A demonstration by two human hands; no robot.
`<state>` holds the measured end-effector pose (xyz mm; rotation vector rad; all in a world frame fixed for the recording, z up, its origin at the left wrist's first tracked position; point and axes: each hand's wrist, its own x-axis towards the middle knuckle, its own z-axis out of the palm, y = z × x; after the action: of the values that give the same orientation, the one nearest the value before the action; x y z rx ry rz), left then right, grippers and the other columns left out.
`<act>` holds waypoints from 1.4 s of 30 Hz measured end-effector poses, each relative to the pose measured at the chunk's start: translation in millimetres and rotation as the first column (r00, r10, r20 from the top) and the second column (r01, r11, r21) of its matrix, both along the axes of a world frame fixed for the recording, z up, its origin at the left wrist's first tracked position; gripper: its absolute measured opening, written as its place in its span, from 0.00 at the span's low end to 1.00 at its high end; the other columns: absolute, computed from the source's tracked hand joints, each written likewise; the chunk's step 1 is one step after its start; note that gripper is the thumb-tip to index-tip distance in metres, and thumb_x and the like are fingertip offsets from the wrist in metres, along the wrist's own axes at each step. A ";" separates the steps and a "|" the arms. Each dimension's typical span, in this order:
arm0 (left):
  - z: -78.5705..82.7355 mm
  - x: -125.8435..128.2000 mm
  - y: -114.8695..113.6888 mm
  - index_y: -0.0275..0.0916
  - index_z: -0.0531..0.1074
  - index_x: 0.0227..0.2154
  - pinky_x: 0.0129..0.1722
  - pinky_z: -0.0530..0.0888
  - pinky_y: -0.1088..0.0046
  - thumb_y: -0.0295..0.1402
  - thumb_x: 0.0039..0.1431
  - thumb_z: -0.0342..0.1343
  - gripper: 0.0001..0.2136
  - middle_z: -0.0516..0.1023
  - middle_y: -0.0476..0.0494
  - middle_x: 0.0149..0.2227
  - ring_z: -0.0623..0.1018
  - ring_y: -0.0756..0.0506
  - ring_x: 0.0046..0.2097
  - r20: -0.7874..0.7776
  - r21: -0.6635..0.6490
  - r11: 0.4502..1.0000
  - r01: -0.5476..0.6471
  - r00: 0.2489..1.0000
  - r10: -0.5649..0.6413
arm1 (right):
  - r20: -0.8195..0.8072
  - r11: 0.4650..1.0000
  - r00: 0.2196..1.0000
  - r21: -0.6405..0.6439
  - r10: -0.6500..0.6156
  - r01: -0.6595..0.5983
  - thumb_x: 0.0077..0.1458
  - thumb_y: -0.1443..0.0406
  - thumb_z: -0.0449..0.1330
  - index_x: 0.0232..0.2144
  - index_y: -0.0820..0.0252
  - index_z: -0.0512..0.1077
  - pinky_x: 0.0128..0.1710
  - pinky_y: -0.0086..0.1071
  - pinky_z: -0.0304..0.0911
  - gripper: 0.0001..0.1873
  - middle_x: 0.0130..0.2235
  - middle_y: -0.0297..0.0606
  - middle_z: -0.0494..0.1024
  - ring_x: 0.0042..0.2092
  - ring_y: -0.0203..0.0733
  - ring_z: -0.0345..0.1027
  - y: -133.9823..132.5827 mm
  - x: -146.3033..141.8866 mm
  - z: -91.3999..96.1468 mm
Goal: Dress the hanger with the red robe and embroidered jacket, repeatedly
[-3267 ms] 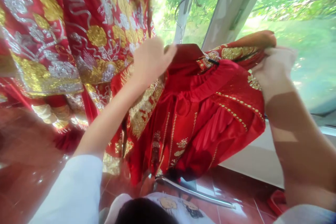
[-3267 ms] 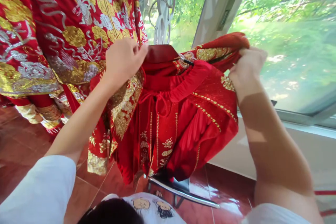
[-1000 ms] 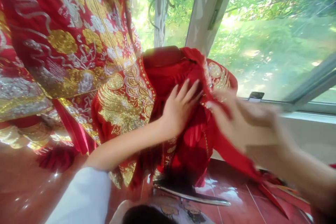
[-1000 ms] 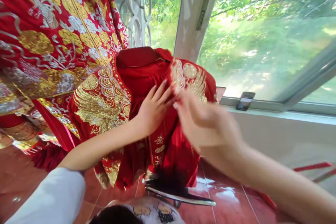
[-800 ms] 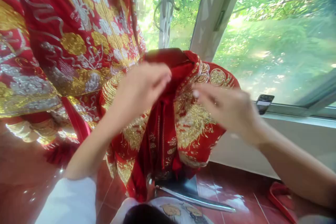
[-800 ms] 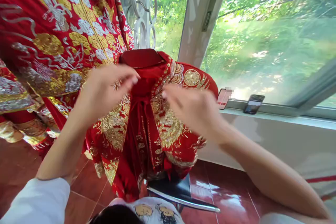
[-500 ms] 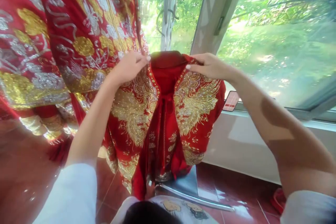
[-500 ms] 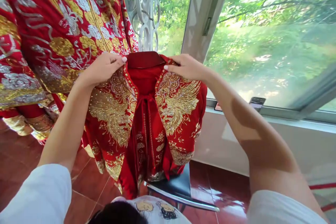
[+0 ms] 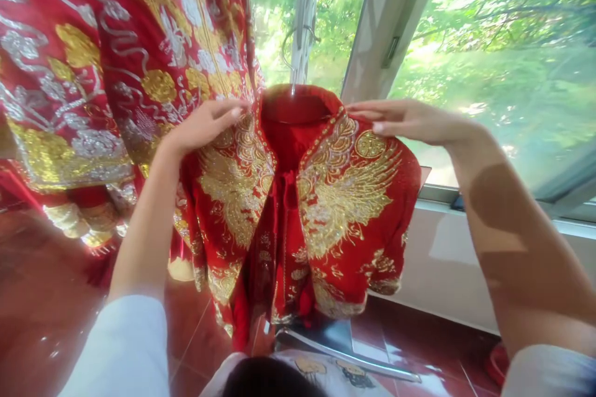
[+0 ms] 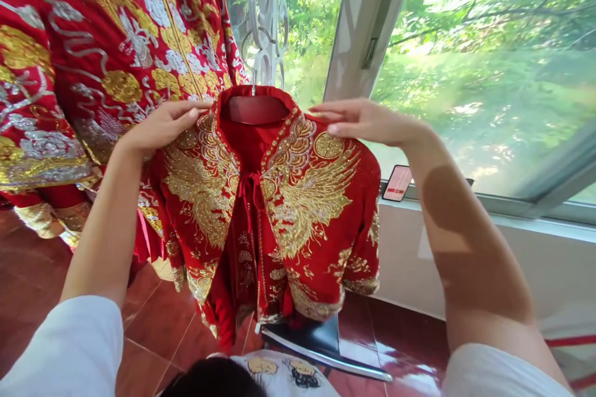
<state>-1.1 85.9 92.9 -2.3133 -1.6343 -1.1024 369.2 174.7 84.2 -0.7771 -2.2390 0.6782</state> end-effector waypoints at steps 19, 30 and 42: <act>-229.5 68.0 -45.9 0.33 0.69 0.50 0.58 0.61 0.49 0.37 0.56 0.57 0.20 0.66 0.25 0.55 0.65 0.32 0.59 0.010 0.358 0.787 -0.503 0.845 0.535 | -0.423 0.143 0.592 0.719 -0.686 0.680 0.54 0.58 0.61 0.63 0.64 0.51 0.52 0.62 0.54 0.39 0.61 0.65 0.53 0.63 0.68 0.47 -104.3 -95.0 -210.3; -178.0 95.6 -88.5 0.37 0.64 0.16 0.27 0.64 0.73 0.31 0.64 0.46 0.19 0.68 0.46 0.22 0.69 0.50 0.26 0.033 0.352 0.912 -0.212 0.976 0.214 | -0.433 0.415 0.498 0.277 -0.751 0.867 0.44 0.48 0.66 0.65 0.75 0.45 0.45 0.51 0.63 0.58 0.48 0.60 0.68 0.44 0.55 0.66 -96.7 -47.8 -212.9; -221.8 121.4 -6.0 0.37 0.66 0.19 0.34 0.67 0.73 0.28 0.60 0.50 0.13 0.70 0.46 0.26 0.71 0.48 0.32 0.009 0.026 1.000 -0.009 1.000 0.009 | -0.444 0.396 0.507 0.322 -0.739 0.860 0.56 0.60 0.53 0.66 0.69 0.46 0.52 0.55 0.59 0.40 0.52 0.57 0.69 0.53 0.57 0.63 -101.5 -73.3 -231.4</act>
<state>120.3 79.9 -128.9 -2.2865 -1.6219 -1.1263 295.9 73.2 -147.1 -1.2717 -1.3928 -0.3175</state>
